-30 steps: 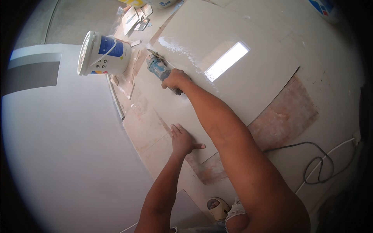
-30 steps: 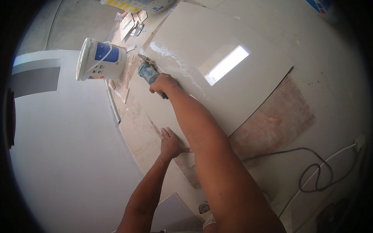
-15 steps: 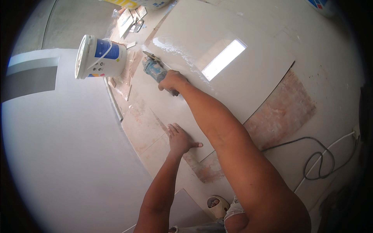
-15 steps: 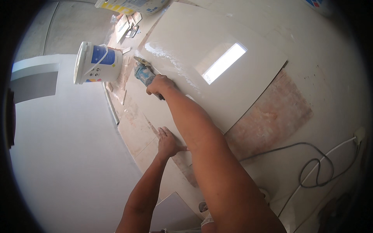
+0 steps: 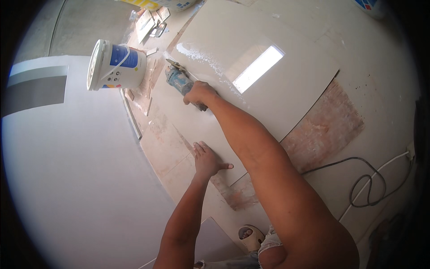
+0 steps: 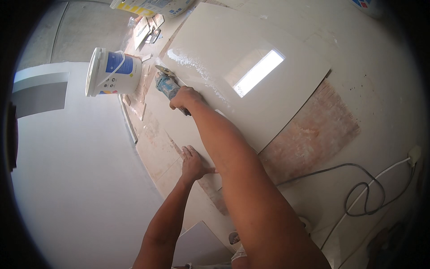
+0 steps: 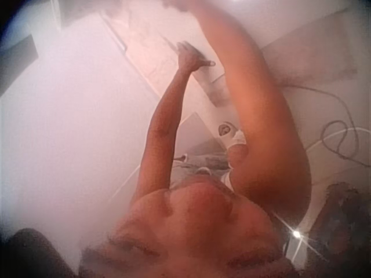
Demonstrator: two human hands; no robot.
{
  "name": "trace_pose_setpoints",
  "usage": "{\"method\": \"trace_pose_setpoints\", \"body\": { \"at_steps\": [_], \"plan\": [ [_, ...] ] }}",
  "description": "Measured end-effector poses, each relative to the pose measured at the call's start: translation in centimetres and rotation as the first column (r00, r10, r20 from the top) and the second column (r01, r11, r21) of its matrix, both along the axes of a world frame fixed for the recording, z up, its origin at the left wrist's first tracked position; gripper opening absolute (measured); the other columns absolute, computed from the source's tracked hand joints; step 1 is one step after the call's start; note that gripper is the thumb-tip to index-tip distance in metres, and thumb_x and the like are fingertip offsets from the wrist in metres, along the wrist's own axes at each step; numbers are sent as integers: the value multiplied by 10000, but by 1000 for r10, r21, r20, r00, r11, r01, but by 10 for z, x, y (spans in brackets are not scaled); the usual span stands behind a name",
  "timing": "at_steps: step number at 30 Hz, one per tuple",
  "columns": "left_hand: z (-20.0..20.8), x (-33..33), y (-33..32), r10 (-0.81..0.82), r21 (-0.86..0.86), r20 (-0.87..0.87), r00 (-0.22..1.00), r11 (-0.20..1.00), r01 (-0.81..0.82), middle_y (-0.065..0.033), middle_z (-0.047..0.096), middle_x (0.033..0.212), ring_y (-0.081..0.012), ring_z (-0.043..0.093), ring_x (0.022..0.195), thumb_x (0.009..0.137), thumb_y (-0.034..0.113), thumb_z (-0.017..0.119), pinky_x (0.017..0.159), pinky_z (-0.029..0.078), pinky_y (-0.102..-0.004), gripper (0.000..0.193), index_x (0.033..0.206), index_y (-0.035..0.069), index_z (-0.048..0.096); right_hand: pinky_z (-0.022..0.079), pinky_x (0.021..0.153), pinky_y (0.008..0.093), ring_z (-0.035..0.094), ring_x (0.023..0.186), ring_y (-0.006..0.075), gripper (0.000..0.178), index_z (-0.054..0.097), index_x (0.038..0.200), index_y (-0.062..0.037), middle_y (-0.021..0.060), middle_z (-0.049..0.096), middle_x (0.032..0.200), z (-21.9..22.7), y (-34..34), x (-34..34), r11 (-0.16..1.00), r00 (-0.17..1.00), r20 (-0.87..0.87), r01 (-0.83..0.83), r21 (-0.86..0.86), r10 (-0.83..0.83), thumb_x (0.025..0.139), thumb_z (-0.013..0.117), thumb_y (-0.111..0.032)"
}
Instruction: The person uses an angle grinder to cut a large white tile on the floor. They reposition the tile and continue cutting along a marked line.
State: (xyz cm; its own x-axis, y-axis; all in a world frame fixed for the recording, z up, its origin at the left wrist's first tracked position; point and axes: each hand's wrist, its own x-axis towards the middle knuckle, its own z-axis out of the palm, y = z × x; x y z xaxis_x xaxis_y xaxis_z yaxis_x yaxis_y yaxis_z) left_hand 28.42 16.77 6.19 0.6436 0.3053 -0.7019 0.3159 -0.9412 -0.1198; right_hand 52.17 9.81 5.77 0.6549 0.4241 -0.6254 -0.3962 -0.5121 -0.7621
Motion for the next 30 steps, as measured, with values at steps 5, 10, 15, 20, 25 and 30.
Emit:
{"method": "trace_pose_setpoints", "body": {
  "at_steps": [5,10,15,20,25,30],
  "plan": [
    [-3,-1,1,-13,7,3,1000,1000,13,-447,68,1546,-496,66,1503,474,665,900,1225,174,-476,1594,1476,-216,26,550,936,369,694,1090,275,719,611,1240,5,172,686,1214,-2,0,-1,1000,1000,9,-2,-5,2,638,827,-324],
    [-6,-4,4,-13,4,24,1000,1000,13,-448,64,1546,-502,73,1500,463,671,900,1220,193,-478,1604,1479,-210,27,552,935,365,693,1091,274,708,620,1228,5,172,689,1207,1,-2,-5,1000,1000,28,13,-20,-13,635,827,-321],
    [-2,-1,0,-3,14,15,1000,1000,3,-448,69,1546,-499,77,1501,467,660,906,1218,200,-475,1596,1483,-205,31,550,937,367,691,1095,274,714,611,1237,6,173,688,1209,1,-5,-5,1000,1000,2,-14,3,14,640,825,-323],
    [-7,-3,3,-16,16,13,1000,1000,16,-443,70,1549,-492,85,1502,473,645,913,1217,206,-472,1589,1485,-201,26,544,946,375,691,1093,278,712,604,1240,6,173,679,1227,-2,-5,-9,1000,1000,8,-2,-5,2,648,822,-323],
    [-7,-3,2,-4,19,24,1000,1000,4,-437,71,1552,-487,93,1503,461,625,927,1217,211,-472,1595,1486,-198,25,557,918,378,692,1077,293,728,595,1249,19,190,670,1227,-3,-7,-10,1000,1000,8,-8,12,8,648,817,-328],
    [-7,-2,4,-17,38,10,1000,999,17,-446,72,1545,-487,117,1499,470,653,914,1211,230,-469,1581,1483,-201,52,570,887,383,685,1071,314,756,579,1263,43,217,650,1235,-1,-11,-13,999,999,14,-34,37,34,649,807,-336]
  ]
}}
